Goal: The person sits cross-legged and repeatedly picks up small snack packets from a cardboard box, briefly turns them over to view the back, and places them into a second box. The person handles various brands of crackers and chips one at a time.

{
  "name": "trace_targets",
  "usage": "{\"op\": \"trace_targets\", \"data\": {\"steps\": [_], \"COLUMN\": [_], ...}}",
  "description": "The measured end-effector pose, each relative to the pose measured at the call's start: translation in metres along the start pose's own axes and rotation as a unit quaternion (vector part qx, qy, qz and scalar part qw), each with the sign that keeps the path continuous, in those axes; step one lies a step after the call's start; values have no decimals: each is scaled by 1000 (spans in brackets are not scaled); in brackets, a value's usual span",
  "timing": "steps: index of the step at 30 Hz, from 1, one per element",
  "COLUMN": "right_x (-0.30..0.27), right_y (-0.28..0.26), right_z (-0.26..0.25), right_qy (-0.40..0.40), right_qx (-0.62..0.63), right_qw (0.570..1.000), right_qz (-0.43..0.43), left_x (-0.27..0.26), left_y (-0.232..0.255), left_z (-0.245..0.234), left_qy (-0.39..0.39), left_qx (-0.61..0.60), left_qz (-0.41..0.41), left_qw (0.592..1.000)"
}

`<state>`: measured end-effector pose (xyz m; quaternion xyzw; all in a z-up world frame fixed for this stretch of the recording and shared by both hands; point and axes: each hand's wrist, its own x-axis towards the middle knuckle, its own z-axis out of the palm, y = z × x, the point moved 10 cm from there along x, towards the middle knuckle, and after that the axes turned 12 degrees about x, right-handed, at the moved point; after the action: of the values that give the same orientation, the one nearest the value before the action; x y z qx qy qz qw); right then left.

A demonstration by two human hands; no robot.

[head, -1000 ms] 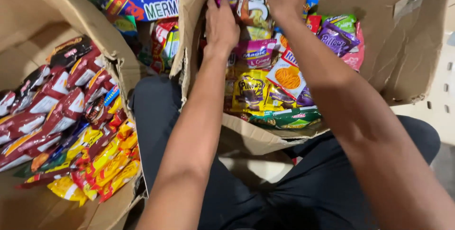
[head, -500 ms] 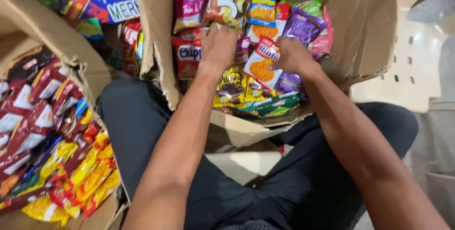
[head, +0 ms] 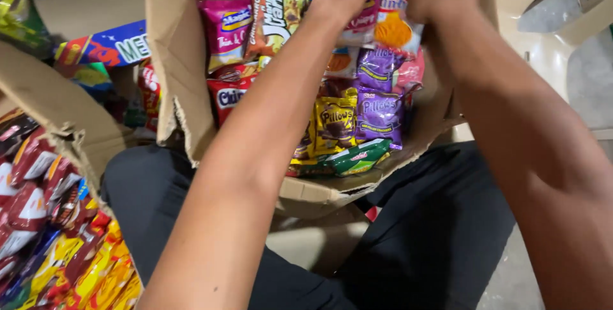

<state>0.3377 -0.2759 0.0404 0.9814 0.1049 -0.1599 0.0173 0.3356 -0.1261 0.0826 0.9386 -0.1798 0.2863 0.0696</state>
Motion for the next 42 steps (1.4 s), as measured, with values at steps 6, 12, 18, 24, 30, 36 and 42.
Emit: {"op": "trace_targets", "data": {"steps": [6,12,18,24,30,36,42], "right_x": [5,-50,-78,-81,-72,-85,-99], "right_y": [-5,-53,-129,-160,-164,-170,-179], "right_z": [14,-16,29,143,166,166,181], "right_qy": [288,434,165,-135,-38,-105,-183], "right_qx": [29,-11,149,200,187,73,-1], "right_qw": [957,901,949,937,943,984,972], "right_qz": [32,-5,-223,-251,-274,-124,-146], "left_x": [-34,-80,-149,-288,-310,-306,-311], "left_y": [-13,-15,-50,-48,-43,-35,-37], "left_z": [65,-24,-68,25,11,15,30], "left_qy": [-90,-98,-199,-477,-420,-435,-434], "left_qx": [-52,-224,-146,-12,36,29,40], "left_qz": [-113,-56,-99,-89,-93,-100,-100], "left_qw": [988,968,964,874,902,895,894]}}
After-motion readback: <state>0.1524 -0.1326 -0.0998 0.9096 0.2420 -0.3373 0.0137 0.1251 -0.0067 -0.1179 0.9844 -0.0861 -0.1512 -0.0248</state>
